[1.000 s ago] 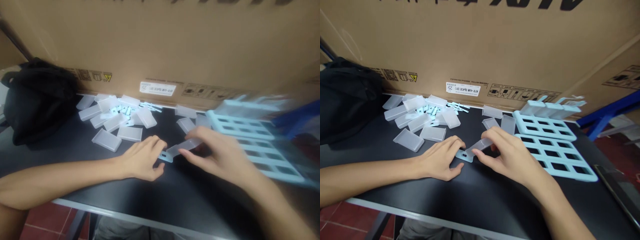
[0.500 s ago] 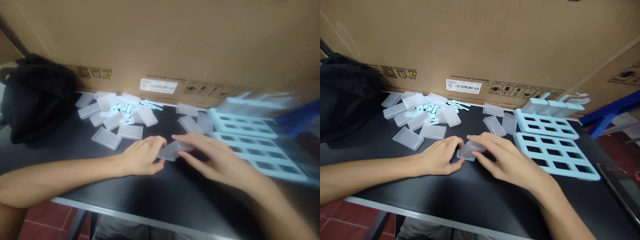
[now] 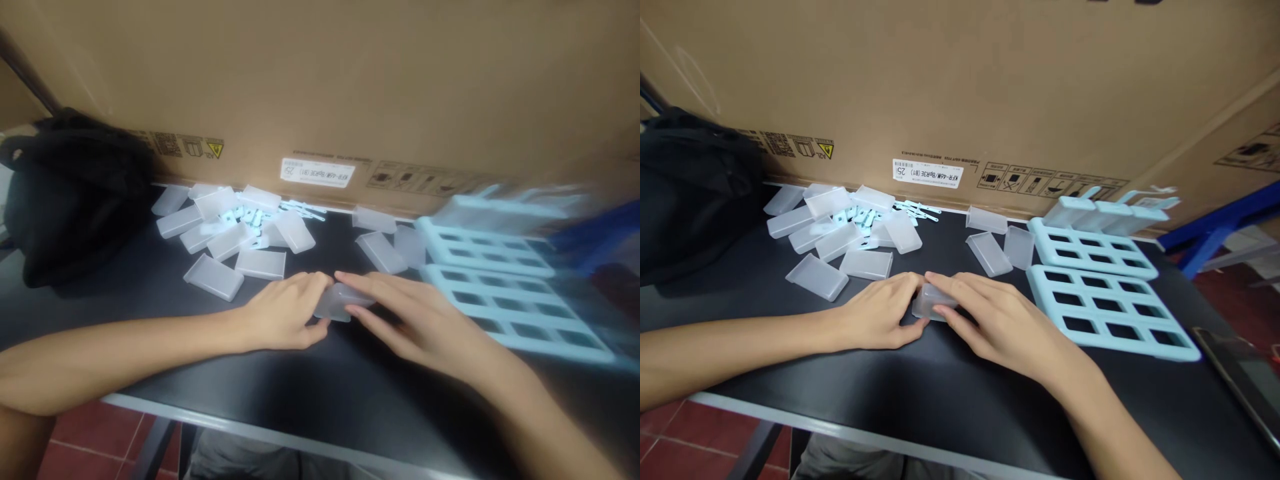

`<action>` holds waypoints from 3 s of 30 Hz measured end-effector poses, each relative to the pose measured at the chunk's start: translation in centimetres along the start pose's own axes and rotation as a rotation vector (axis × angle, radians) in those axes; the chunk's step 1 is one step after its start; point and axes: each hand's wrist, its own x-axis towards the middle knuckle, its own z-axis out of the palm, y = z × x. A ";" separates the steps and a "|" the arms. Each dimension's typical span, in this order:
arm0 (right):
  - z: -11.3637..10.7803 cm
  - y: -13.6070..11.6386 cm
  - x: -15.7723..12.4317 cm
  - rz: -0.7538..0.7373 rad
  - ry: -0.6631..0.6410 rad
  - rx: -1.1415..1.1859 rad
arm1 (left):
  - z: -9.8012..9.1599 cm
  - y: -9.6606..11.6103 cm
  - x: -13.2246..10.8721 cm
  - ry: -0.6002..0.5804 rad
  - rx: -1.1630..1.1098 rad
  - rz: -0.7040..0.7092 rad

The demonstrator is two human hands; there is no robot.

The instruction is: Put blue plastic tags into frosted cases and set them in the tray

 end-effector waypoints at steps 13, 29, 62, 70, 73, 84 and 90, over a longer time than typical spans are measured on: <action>0.1 0.2 -0.1 0.013 -0.010 0.009 | 0.1 -0.1 0.0 0.024 0.023 0.033; -2.3 0.5 0.3 0.203 0.039 0.512 | 0.5 -0.9 -0.6 0.447 -0.395 0.230; 0.3 8.9 11.3 0.432 -0.215 -0.035 | -0.3 -0.4 -0.3 0.310 -0.673 0.235; -4.1 1.5 4.5 0.196 0.029 0.461 | -0.1 -0.3 -0.2 0.251 -0.710 0.136; -3.8 0.2 3.8 0.149 -0.013 0.433 | -0.1 -0.3 -0.2 0.252 -0.681 0.103; -2.0 -0.4 2.4 0.139 -0.021 0.243 | -0.3 -0.3 0.1 0.203 -0.538 -0.020; 1.0 -2.0 2.5 0.208 0.046 0.120 | -0.1 -0.9 -0.5 0.267 -0.421 -0.019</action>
